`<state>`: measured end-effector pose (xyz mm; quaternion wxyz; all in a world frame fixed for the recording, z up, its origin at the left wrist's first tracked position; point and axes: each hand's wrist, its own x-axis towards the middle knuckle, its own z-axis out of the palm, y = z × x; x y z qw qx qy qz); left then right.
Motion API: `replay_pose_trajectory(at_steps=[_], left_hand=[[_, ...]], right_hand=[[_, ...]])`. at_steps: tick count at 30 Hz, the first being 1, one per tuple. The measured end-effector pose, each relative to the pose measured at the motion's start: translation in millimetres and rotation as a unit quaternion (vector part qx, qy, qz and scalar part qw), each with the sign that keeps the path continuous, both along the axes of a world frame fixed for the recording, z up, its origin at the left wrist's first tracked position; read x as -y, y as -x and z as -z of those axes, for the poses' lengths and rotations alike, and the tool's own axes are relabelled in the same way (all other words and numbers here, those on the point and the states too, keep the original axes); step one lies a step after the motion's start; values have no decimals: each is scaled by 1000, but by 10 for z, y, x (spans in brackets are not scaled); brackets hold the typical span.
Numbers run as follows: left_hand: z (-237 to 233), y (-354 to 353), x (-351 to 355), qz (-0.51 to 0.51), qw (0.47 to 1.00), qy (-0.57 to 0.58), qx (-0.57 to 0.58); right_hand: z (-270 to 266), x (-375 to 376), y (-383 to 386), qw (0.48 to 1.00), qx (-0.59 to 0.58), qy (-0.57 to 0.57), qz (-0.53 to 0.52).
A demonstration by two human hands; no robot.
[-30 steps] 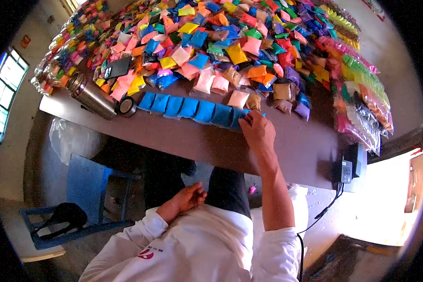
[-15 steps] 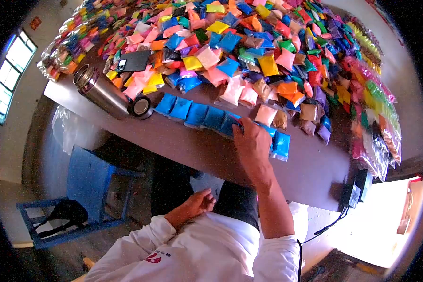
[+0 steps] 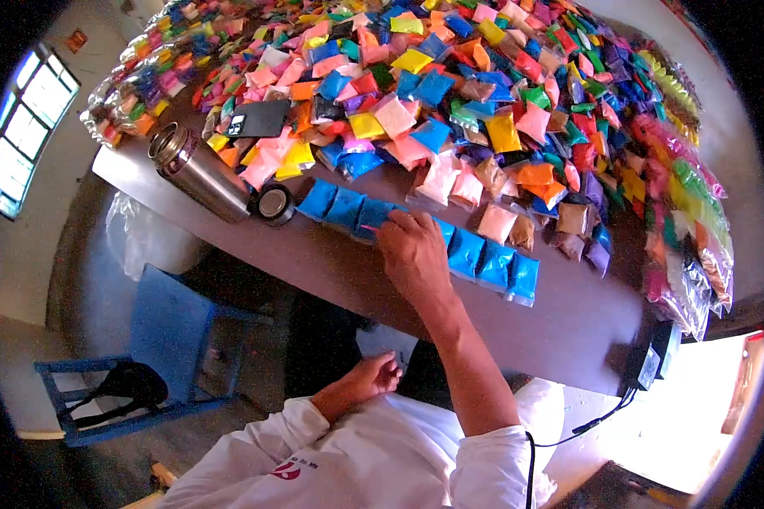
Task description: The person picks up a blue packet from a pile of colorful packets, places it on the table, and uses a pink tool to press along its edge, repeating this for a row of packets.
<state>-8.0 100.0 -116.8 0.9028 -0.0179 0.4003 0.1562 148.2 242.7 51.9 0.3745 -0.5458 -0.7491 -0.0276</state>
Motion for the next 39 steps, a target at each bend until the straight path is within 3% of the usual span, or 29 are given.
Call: replay_pose_trajectory(at_steps=[6, 12, 18, 20, 23, 26, 29, 30, 33, 37, 39], left_hand=[[-1, -15, -1, 17, 1000, -2, -15], [39, 69, -15, -8, 997, 2, 73], [136, 35, -52, 22, 999, 7, -21], [45, 6, -87, 38, 999, 0, -32], [-69, -64, -94, 46, 998, 17, -32], [-91, -106, -74, 26, 998, 20, -46], [-121, -128, -80, 24, 998, 15, -50], [-129, -136, -87, 25, 998, 15, -54], [12, -134, -120, 26, 997, 25, -64], [3, -114, -96, 29, 997, -1, -64], [45, -98, -106, 30, 998, 2, -58]], right_hand=[[-135, -107, 175, 999, -26, -3, -35], [179, -225, 412, 989, 7, 2, -149], [-404, 106, -189, 977, -206, -32, 36], [-345, 135, -581, 975, -157, -25, 153], [-411, 275, -1216, 926, -119, -88, 347], [-429, 494, -1896, 872, -125, -58, 470], [-111, 643, -2610, 830, -91, -40, 548], [-17, 675, -2761, 830, -92, -40, 549], [82, 682, -2994, 820, -123, 101, 549], [112, 599, -3092, 799, -119, 96, 582], [98, 592, -3145, 807, -202, 62, 552]])
